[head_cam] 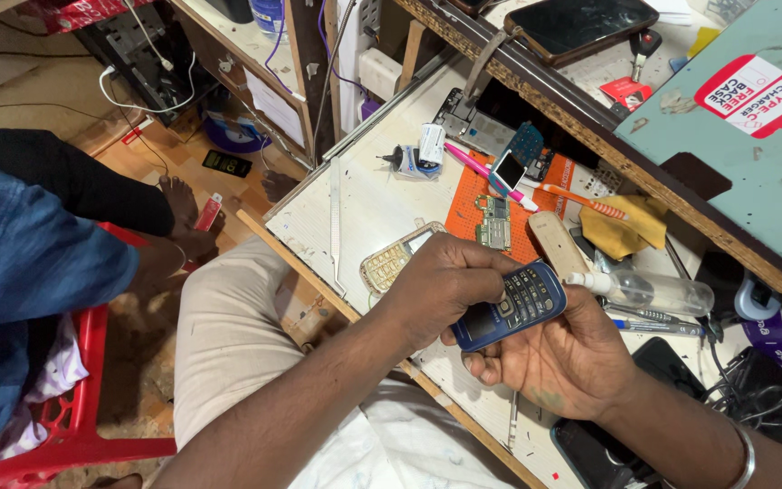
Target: The person uses a blue electric screwdriver to remove screws from a beige mobile phone back cover. They remove the back cover, take out the battery, and then insert a new battery into a blue mobile phone. The person reassembles the beige phone and places the new battery into it.
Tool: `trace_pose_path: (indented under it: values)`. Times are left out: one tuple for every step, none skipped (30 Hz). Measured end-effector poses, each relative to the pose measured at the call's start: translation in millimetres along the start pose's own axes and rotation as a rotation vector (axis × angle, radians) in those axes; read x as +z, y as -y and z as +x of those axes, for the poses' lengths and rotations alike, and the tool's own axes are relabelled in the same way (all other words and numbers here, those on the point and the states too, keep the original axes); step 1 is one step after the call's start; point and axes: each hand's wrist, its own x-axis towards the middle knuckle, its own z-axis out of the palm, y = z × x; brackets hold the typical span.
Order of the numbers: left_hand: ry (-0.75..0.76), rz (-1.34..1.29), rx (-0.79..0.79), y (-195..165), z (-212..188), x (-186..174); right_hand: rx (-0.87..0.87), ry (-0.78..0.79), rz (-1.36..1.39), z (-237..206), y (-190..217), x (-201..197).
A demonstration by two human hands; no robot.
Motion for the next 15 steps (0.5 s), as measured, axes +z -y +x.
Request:
trace_pose_path:
  values:
    - [0.0,0.002,-0.001,0.1,0.1,0.0,0.0,0.001,-0.001,0.0,0.1,0.3]
    - [0.004,-0.008,0.001,0.3,-0.2,-0.2,0.001,0.002,-0.001,0.1,-0.1,0.8]
    - [0.008,-0.019,0.003,0.6,-0.2,-0.1,0.003,0.004,-0.001,0.2,-0.1,1.3]
    - [0.012,-0.029,0.006,0.8,-0.1,-0.2,-0.002,-0.005,0.001,0.4,-0.1,1.7]
    - [0.009,-0.023,0.008,1.1,0.0,-0.4,-0.006,-0.013,0.004,0.6,-0.1,2.1]
    - [0.007,-0.018,0.009,1.4,0.1,-0.5,-0.011,-0.023,0.007,0.8,-0.1,2.5]
    - [0.004,-0.013,0.011,1.7,0.3,-0.5,-0.012,-0.013,0.008,0.9,0.0,2.9]
    - [0.007,-0.023,0.011,1.9,0.5,-0.5,-0.013,-0.003,0.009,1.1,0.2,3.1]
    - [0.01,-0.032,0.011,2.1,0.7,-0.5,-0.014,0.008,0.011,1.3,0.2,3.2]
    - [0.012,-0.041,0.012,2.3,0.9,-0.5,-0.011,0.011,0.006,1.5,0.3,3.3]
    - [0.008,-0.033,0.012,2.4,1.0,-0.4,-0.009,0.014,0.001,1.5,0.5,3.3]
    - [0.003,-0.025,0.012,2.5,1.0,-0.3,-0.006,0.017,-0.004,1.5,0.6,3.3]
    - [-0.001,-0.017,0.013,2.5,1.1,-0.2,-0.006,0.017,-0.002,1.5,0.6,3.3]
    - [-0.001,-0.017,0.013,2.4,1.2,-0.1,-0.006,0.017,0.0,1.4,0.7,3.2]
    - [-0.002,-0.017,0.013,2.3,1.3,0.0,-0.006,0.016,0.002,1.3,0.7,3.1]
